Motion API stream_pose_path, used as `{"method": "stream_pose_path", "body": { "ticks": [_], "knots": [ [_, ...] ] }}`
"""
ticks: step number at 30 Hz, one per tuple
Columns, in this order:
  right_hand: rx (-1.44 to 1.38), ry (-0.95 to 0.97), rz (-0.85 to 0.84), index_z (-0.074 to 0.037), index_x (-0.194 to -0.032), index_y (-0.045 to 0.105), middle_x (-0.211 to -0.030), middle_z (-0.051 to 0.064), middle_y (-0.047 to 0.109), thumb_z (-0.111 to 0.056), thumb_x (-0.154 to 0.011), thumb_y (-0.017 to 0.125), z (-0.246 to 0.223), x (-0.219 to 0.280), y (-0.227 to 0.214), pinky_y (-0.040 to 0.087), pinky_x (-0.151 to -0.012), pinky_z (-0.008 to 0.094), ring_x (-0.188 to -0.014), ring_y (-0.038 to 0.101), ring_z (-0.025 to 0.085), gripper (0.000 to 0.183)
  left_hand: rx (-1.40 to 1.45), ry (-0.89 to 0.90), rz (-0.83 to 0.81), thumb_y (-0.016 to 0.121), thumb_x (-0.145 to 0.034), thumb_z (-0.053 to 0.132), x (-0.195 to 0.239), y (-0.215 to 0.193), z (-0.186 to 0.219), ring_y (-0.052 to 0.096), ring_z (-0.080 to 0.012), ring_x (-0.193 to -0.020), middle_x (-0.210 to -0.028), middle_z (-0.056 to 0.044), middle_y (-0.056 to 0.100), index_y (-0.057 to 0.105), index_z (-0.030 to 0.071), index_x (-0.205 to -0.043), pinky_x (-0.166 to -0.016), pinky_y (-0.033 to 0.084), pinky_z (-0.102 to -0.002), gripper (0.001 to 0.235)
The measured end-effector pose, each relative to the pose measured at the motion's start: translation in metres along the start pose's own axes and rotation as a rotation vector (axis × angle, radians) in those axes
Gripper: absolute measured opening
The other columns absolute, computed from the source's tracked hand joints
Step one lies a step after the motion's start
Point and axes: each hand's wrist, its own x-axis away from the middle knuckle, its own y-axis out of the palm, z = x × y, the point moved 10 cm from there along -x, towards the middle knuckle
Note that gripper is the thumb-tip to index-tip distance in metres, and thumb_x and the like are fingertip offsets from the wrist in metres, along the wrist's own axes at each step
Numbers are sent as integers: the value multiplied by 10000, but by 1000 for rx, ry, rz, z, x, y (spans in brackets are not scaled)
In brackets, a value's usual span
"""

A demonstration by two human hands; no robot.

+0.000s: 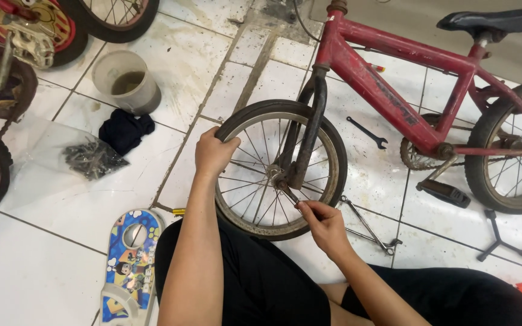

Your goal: The person sits on the floor and uses a wrench to tighten the axle nut on the front wheel of a red bicycle. They then use a screwdriver to adjust the handlebar stem and tighten the front wheel nut again.

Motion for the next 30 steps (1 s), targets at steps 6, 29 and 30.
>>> {"method": "stream_pose_path", "body": {
  "ticks": [6,29,30],
  "knots": [
    [-36,18,-30,-72,-894,835,-572,40,622,-151,-968,723,-8,1,4,441,-579,263,-620,494,100,156,-18,6,-11,720,-667,273,-1,0,-1,732,-381,-811,-716,-172,687,737,70,-874,-655,540,-390,289],
    [174,347,-623,-58,-823,656,-508,36,484,-378,-1084,442,57,3,12,506,-454,267,-413,522,146,465,-30,6,-74,757,-663,311,5,-1,1,732,-398,-900,-795,-187,709,747,59,-920,-717,552,-406,360],
    [112,382,-569,-67,-814,654,-503,8,462,-424,-1085,439,80,-2,8,462,-431,246,-402,488,121,497,-23,10,-72,763,-661,310,4,-1,3,730,-407,-899,-793,-200,705,747,53,-916,-715,551,-415,362]
  ]
}}
